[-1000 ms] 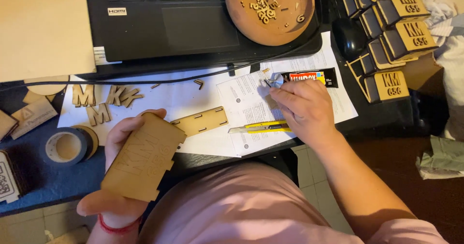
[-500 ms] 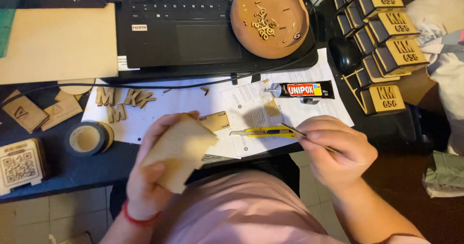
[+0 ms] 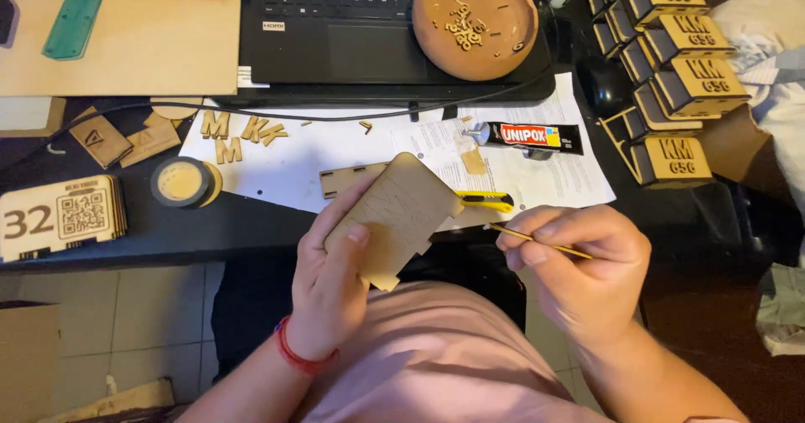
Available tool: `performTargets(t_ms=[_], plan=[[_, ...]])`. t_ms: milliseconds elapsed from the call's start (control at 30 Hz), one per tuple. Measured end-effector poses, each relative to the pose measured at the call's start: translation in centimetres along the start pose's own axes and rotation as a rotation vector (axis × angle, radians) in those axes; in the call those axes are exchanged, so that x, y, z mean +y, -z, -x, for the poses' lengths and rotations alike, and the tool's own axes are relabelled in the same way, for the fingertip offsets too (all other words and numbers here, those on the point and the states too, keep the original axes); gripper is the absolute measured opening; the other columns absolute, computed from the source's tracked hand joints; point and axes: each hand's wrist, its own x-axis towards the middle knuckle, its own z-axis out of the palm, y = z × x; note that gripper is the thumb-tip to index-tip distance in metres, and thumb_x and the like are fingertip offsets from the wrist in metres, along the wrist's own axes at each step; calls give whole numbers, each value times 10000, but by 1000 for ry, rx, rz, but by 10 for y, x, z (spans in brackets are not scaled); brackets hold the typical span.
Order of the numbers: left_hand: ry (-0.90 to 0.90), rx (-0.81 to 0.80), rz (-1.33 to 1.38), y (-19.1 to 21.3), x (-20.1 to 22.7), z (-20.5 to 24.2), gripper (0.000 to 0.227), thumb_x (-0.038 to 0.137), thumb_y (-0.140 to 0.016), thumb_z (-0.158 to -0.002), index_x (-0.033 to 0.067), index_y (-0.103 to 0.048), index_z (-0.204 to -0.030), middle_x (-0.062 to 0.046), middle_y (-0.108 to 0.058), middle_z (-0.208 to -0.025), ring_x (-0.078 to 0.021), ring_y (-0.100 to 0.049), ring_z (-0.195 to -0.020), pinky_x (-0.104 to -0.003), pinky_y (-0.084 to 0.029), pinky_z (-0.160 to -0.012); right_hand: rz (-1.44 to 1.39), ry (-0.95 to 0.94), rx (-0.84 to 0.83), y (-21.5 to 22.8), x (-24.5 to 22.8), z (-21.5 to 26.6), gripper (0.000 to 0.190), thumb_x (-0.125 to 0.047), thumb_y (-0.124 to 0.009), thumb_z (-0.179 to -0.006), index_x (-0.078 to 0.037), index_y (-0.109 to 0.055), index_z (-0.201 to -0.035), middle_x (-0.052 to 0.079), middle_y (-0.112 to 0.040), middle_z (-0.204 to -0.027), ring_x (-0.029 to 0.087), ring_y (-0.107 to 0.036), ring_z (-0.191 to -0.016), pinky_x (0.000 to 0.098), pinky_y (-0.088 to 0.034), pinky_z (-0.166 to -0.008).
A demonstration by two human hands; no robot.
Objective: The person assembles a wooden puzzle box by inserting small wooden sticks into slots on a larger wooden piece. They use a small stick to apply glue from a tube to the slots before inserting the pieces. The person then places the assembled box onto a laser cutter machine.
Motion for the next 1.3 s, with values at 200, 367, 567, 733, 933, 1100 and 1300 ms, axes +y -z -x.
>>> performTargets(t_ms=[200,367,567,733,933,1100,1300], plan=[[-37,7,117,-10,-9,22,500,173,-508,-923,-26,-528,-1381,-173,-613,-1305,-243,-585,-1178,-364,-504,-940,343,92,9,10,-7,17,154,24,-708,-838,-18,-578,-909,215,-688,-900,260,-745,-810,330,-645,-818],[25,-1,126,-20,-9,35,512,193,-510,-904,17,-538,-1384,-154,-600,-1265,-251,-582,-1107,-352,-511,-814,477,192,-21,13,-10,21,86,45,-706,-835,45,-638,-887,248,-692,-895,283,-731,-806,324,-622,-808],[-18,-31,86,-29,-5,47,498,196,-477,-921,1,-533,-1375,-164,-621,-1195,-250,-606,-1026,-341,-531,-723,505,245,-41,18,-13,28,69,64,-691,-844,59,-646,-896,242,-699,-876,292,-729,-818,331,-615,-815],[-180,-47,-95,-30,-7,53,488,228,-492,-941,-2,-534,-1369,-131,-645,-1293,-193,-610,-1144,-330,-516,-936,579,306,-2,25,-15,28,83,54,-711,-853,49,-664,-922,207,-700,-860,248,-709,-790,287,-592,-770],[-220,-55,-137,-32,-10,53,455,212,-491,-952,4,-552,-1351,-129,-666,-1247,-191,-624,-1123,-321,-504,-944,721,361,-35,27,-22,22,65,38,-695,-873,71,-676,-926,140,-644,-721,177,-508,-575,249,-375,-551],[-162,-59,-26,-32,-11,54,481,196,-495,-938,-17,-528,-1368,-154,-665,-1237,-219,-628,-1116,-345,-512,-933,729,428,-127,21,-23,22,34,63,-675,-866,75,-662,-895,185,-677,-765,245,-624,-627,305,-507,-630],[-130,-67,62,-30,-13,53,474,179,-498,-952,-17,-512,-1384,-166,-659,-1245,-233,-633,-1116,-353,-536,-931,734,536,-155,26,-17,16,105,98,-722,-836,39,-669,-905,162,-706,-808,254,-693,-713,337,-555,-722]])
